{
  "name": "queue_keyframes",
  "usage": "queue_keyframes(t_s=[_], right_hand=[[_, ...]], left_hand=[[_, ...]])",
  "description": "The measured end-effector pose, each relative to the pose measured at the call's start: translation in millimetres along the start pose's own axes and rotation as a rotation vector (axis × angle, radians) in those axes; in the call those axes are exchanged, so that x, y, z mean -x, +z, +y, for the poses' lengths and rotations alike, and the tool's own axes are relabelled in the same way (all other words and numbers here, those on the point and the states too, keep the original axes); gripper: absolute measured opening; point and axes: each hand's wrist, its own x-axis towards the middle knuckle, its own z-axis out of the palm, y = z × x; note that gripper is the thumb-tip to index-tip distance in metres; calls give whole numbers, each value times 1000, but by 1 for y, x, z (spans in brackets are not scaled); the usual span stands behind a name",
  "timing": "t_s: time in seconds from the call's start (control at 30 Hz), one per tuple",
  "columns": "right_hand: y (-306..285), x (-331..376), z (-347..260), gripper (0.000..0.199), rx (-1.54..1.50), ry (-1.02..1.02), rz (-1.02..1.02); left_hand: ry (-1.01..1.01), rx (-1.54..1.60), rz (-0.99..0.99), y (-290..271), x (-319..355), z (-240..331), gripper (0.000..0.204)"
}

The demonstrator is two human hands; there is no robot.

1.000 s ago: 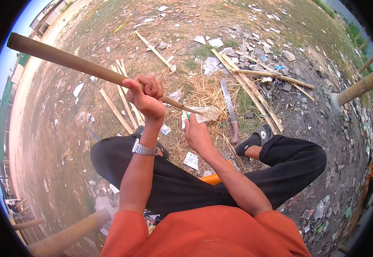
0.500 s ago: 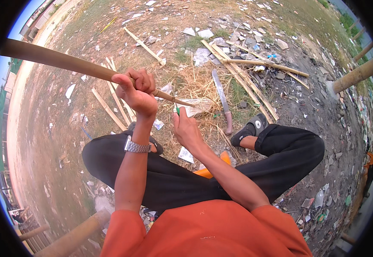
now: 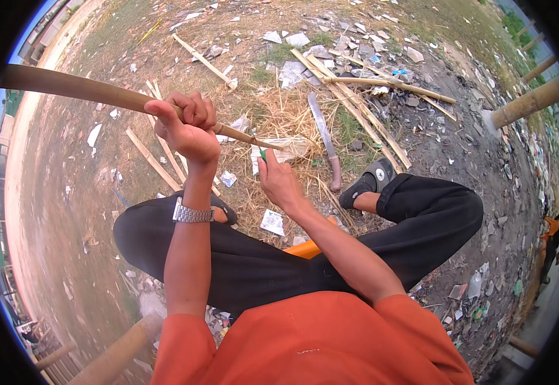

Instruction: The person sits on a small stool and uses a green utility knife to shave and sharpen the end of a long bamboo stick. They hold the stick with their left hand and carefully scrape the surface with the knife in their right hand, creating thin wood shavings that fall to the ground.

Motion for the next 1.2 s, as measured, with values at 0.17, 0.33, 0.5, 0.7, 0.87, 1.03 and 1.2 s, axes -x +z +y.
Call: queue_keyframes(t_s=[0.17,0.33,0.5,0.7,0.87,1.03,1.2], right_hand=[[4,-10,14,24,42,27,-10],[28,-8,37,25,42,90,-2],[33,4,65,24,83,76,-36],[46,6,66,25,20,143,10],[-13,2,2,25,-257,109,83],[-53,13,-81,24,-341,-116,0],[-37,16,-70,23,-195,-169,50]], left_hand=[[-3,-59,-34,1,2,0,63],[-7,-51,-26,3,4,-1,63],[23,-96,-56,7,3,2,63],[15,-94,-33,7,0,-4,63],[29,-108,45,4,-5,-4,63],[39,-136,44,10,-5,-4,64],[-9,-117,10,13,-1,-6,66]])
